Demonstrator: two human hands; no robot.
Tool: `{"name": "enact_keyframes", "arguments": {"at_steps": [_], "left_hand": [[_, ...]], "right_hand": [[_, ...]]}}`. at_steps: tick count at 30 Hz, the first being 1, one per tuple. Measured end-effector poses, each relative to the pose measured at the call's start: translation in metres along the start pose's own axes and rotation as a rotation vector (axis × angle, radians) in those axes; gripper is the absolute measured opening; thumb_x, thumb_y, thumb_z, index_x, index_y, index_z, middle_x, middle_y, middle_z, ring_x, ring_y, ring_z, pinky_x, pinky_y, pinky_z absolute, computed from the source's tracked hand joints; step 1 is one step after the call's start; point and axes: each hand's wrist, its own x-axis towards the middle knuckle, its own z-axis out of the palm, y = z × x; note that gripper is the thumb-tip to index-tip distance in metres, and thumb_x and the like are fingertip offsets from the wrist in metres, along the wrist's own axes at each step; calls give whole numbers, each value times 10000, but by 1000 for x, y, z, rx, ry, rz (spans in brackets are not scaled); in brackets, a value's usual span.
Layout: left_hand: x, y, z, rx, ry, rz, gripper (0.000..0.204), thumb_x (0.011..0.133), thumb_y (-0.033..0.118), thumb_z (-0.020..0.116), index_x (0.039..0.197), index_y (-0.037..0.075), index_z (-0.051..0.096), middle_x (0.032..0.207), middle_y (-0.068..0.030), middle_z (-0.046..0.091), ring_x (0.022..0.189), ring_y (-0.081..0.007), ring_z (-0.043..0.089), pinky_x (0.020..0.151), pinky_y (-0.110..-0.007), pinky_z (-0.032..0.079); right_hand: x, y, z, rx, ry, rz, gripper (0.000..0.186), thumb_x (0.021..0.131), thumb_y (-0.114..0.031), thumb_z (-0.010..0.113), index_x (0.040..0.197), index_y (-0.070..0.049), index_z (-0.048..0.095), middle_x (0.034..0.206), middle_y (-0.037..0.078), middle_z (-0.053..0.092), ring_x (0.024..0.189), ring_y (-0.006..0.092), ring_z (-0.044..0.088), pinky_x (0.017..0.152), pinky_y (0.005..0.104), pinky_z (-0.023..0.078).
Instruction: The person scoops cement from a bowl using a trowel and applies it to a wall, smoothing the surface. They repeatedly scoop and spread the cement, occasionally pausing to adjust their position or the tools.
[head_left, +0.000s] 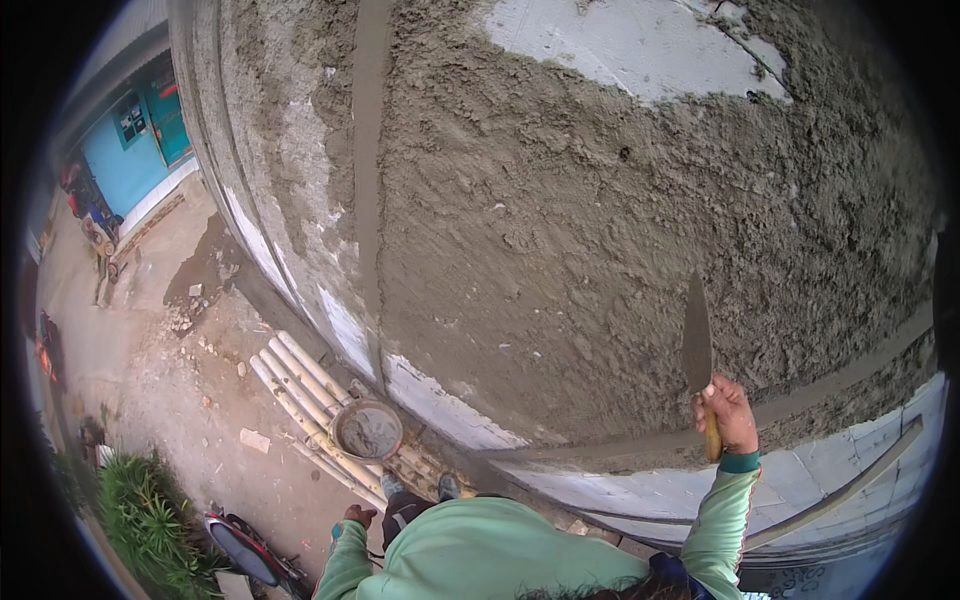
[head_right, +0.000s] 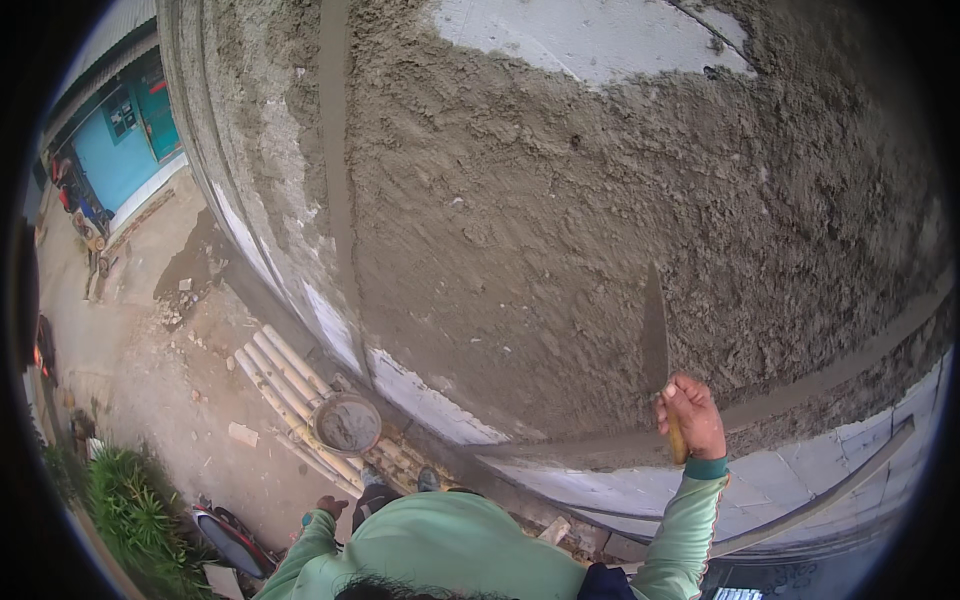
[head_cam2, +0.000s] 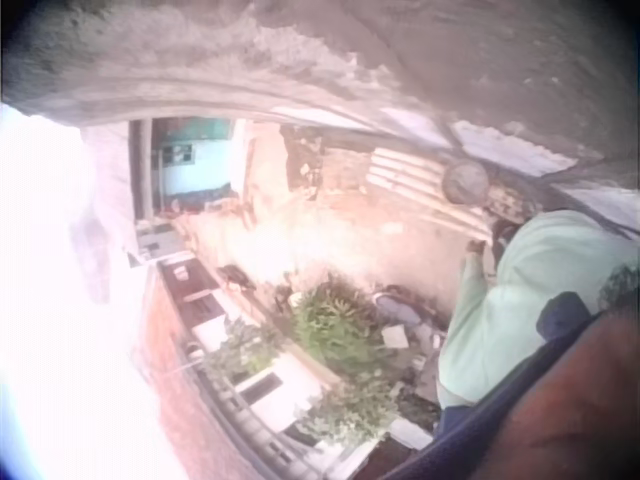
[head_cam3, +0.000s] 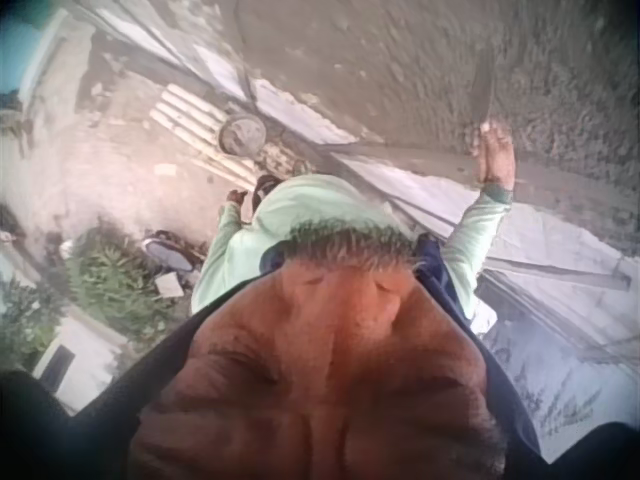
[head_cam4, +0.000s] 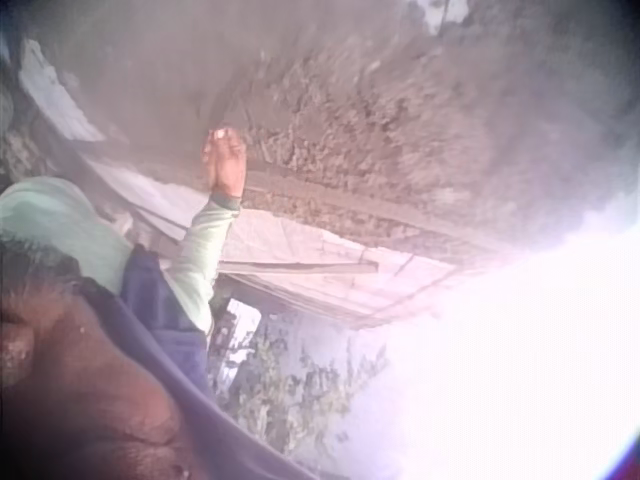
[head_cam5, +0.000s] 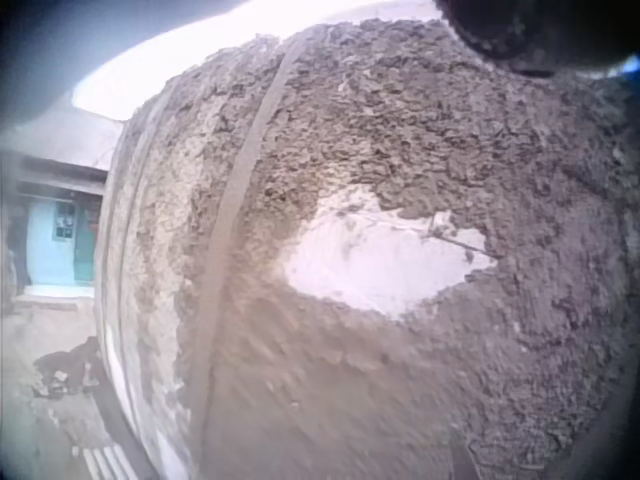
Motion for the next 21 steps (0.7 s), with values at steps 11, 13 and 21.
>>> {"name": "enact_keyframes", "arguments": {"at_steps": [11,13,21], "left_hand": [[-19,111,-54,-294,122,236,758,780,364,793,1370,-36,535,1362,-264,579,1279,-378,556,1087,-431,438],[-14,103,-57,-366,160,250,751,780,354,792,1365,-42,537,1350,-269,585,1272,-379,560,1078,-433,444],[35,-77,-59,-806,258,-139,719,886,245,693,1513,127,362,1127,-175,630,830,-299,623,673,-532,488]], "right_hand": [[110,-78,132,-289,-79,-288,313,1042,-290,539,845,-46,549,689,-11,564,578,75,551,530,254,456],[136,-128,136,-340,-79,-353,309,1042,-301,537,850,-59,554,686,-16,555,569,72,546,515,251,453],[155,-216,92,-371,-22,-301,313,1030,-343,549,849,-88,560,680,-45,518,516,56,485,480,224,427]]}}
